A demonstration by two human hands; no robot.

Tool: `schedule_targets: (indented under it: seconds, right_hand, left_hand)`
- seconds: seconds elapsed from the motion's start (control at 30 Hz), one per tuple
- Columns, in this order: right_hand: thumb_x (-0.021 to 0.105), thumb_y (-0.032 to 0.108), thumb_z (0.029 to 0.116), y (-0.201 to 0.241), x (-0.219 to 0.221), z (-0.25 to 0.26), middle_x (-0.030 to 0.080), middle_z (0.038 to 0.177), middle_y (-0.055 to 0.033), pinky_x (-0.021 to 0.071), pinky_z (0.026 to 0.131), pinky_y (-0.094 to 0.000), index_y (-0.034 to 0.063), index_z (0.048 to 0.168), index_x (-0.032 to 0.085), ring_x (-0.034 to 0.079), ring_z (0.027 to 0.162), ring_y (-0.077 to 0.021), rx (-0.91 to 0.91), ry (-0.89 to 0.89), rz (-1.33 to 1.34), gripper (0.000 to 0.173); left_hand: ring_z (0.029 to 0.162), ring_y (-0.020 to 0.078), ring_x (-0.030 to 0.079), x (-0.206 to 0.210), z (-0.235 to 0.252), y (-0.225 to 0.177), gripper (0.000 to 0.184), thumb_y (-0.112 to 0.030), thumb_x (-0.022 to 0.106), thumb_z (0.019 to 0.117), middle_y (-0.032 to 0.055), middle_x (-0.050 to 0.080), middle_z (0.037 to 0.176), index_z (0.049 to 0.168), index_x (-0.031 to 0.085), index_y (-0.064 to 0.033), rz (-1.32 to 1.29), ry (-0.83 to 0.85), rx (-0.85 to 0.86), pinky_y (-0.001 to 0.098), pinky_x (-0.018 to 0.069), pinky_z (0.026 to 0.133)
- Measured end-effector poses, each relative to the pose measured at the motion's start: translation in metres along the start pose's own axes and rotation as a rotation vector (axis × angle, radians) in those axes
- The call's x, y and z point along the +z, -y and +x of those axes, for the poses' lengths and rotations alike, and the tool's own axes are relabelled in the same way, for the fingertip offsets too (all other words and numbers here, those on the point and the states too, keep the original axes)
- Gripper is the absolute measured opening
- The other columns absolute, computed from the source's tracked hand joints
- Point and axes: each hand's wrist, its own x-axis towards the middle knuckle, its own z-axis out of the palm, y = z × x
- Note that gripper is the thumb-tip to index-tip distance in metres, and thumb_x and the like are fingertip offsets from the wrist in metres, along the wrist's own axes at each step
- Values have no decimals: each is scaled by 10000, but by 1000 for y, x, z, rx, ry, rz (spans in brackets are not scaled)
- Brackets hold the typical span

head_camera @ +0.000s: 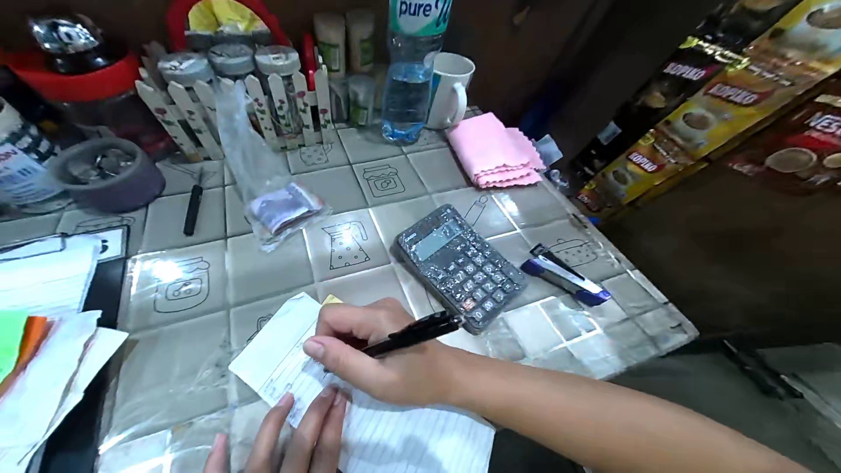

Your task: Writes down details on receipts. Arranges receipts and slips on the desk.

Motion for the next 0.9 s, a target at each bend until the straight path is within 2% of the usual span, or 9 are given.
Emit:
schedule_targets:
  seconds: [0.17,0.37,0.53,0.73,0.9]
  right_hand:
    - [658,105,974,-3,0,0,513,578,24,369,448,-144,48,716,597,472,498,1,37,-75,44,271]
    - [640,127,964,-4,-3,1,496,596,85,323,455,-113,120,699,568,442,518,52,87,-68,-30,275]
    - [654,115,933,-4,-2,2,513,588,93,324,447,-100,116,701,593,452,517,69,56,-39,-77,240]
    - [654,112,939,-5,-1,3,555,616,82,358,464,-94,95,730,630,488,545,69,37,-2,-108,211]
    - [657,99,921,-4,-1,3,538,603,78,336,455,-94,93,702,615,467,534,72,27,8,-143,223]
  left_hand:
    - [1411,283,473,1,0,-3,853,-834,342,902,-26,630,1425,1414,636,-219,-10,-42,-27,661,152,1173]
    - [1458,237,415,8,-3,-9,814,-831,337,909,-60,579,1479,1430,621,-273,-6,-110,-68,661,144,1191]
    - [1474,222,391,10,-3,-9,817,-833,312,913,-77,557,1500,1427,621,-277,0,-129,-66,658,125,1195]
    - [1477,207,382,10,-2,-9,803,-826,318,917,-78,560,1494,1419,627,-280,2,-133,-75,643,115,1204]
    - [1473,216,388,9,-2,-10,795,-825,337,913,-70,564,1490,1405,639,-278,1,-128,-75,647,118,1204]
